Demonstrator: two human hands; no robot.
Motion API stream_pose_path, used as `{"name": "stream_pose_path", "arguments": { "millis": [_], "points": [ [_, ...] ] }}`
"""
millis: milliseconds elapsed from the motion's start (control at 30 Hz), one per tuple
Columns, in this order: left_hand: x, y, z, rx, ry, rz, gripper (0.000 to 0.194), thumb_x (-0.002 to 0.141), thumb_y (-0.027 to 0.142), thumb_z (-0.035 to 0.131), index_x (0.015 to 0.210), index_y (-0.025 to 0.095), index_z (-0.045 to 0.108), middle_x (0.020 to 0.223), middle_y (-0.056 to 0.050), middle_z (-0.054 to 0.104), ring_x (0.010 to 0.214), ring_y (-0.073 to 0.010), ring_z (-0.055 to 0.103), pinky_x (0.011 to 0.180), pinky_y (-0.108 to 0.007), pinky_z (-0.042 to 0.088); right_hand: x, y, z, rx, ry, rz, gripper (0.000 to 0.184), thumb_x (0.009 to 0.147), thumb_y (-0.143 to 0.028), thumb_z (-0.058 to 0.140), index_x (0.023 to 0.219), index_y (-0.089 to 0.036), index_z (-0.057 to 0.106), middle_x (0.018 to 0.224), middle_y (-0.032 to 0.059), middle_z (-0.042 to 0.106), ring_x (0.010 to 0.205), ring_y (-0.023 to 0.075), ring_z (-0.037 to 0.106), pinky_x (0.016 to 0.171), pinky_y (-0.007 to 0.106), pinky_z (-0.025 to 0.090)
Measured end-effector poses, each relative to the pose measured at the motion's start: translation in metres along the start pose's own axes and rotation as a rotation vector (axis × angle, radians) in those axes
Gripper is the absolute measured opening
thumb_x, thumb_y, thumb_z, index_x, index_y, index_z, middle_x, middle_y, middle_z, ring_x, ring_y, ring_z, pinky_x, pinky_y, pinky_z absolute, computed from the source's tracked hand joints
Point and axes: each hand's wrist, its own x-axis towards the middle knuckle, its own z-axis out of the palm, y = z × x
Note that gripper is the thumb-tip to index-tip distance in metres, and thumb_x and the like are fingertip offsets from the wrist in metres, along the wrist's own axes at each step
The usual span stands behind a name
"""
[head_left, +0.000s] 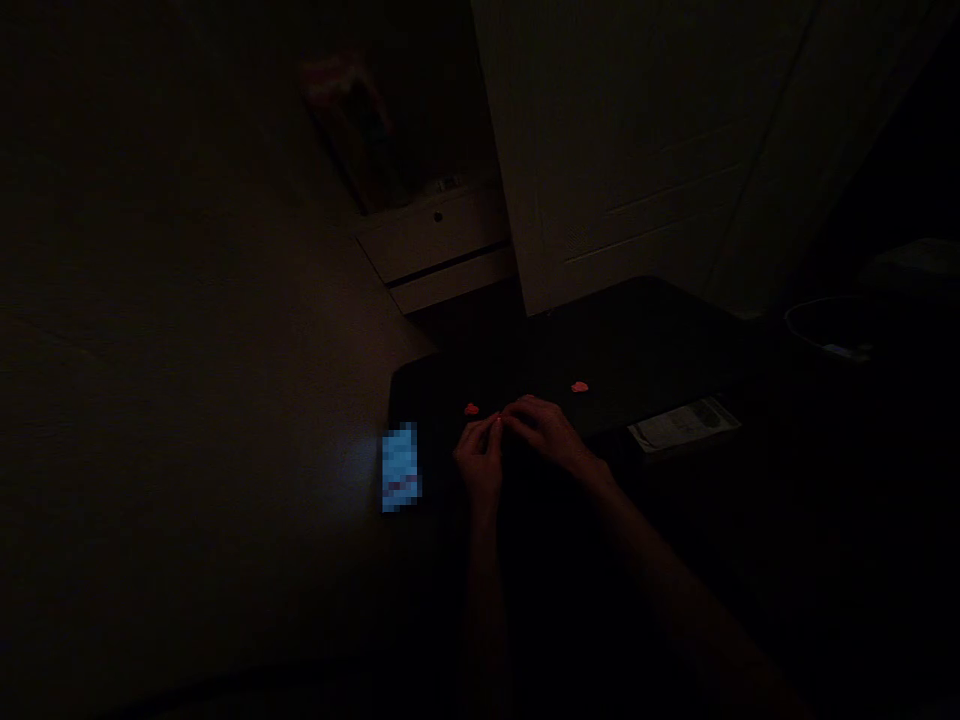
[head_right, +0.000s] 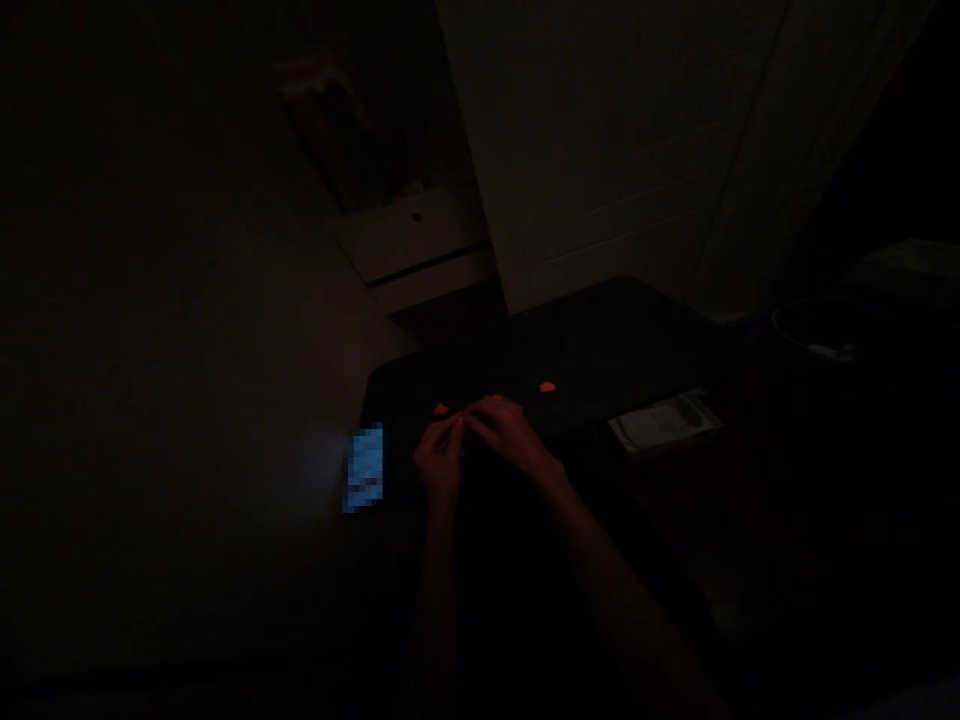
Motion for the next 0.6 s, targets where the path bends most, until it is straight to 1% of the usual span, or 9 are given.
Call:
{"name": "stream_pose_path", "arguments": {
  "millis": [200, 333, 467, 600],
  "points": [
    [-0.0015, 0.0001, 0.0019, -0.004, 0.023, -0.072, 0.033, 0.092, 0.048, 0.072, 0.103, 0.018, 0.080, 0.098, -0.010, 0.079, 0.087, -0.0197, 0.074, 0.073, -0.030, 0.061, -0.0004, 0.0015, 0.0022, 0.068, 0.075, 0.062, 0.020, 0.100, -0.034, 0.068, 0.113, -0.025, 0.079, 0.108, 0.0074, 0.080, 0.097, 0.0221, 0.075, 0.092, 0.037, 0.057],
    [-0.0020, -0.0010, 0.0029, -0.029, 0.009, -0.105, 0.032, 0.091, 0.047, 0.073, 0.101, 0.018, 0.080, 0.094, -0.009, 0.079, 0.083, -0.0187, 0.074, 0.071, -0.029, 0.060, -0.0001, -0.0013, 0.0007, 0.077, 0.056, 0.047, 0.019, 0.099, -0.029, 0.067, 0.112, -0.024, 0.080, 0.104, 0.0075, 0.079, 0.095, 0.0213, 0.074, 0.090, 0.036, 0.057],
    [-0.0007, 0.0017, 0.0028, -0.026, 0.001, -0.078, 0.028, 0.089, 0.046, 0.075, 0.095, 0.019, 0.080, 0.097, -0.008, 0.078, 0.088, -0.0192, 0.074, 0.075, -0.029, 0.061, 0.0002, -0.0037, -0.0021, 0.081, 0.045, 0.012, 0.022, 0.101, -0.023, 0.062, 0.112, -0.024, 0.080, 0.103, 0.0072, 0.076, 0.095, 0.0199, 0.072, 0.088, 0.035, 0.057],
    [0.0003, 0.0045, 0.0026, 0.003, 0.006, -0.037, 0.027, 0.090, 0.046, 0.074, 0.093, 0.019, 0.079, 0.097, -0.007, 0.076, 0.089, -0.0188, 0.073, 0.078, -0.029, 0.060, 0.0000, -0.0033, -0.0026, 0.084, 0.044, 0.001, 0.022, 0.099, -0.021, 0.063, 0.112, -0.024, 0.081, 0.102, 0.0071, 0.074, 0.093, 0.0198, 0.071, 0.084, 0.033, 0.058]
  ]
}}
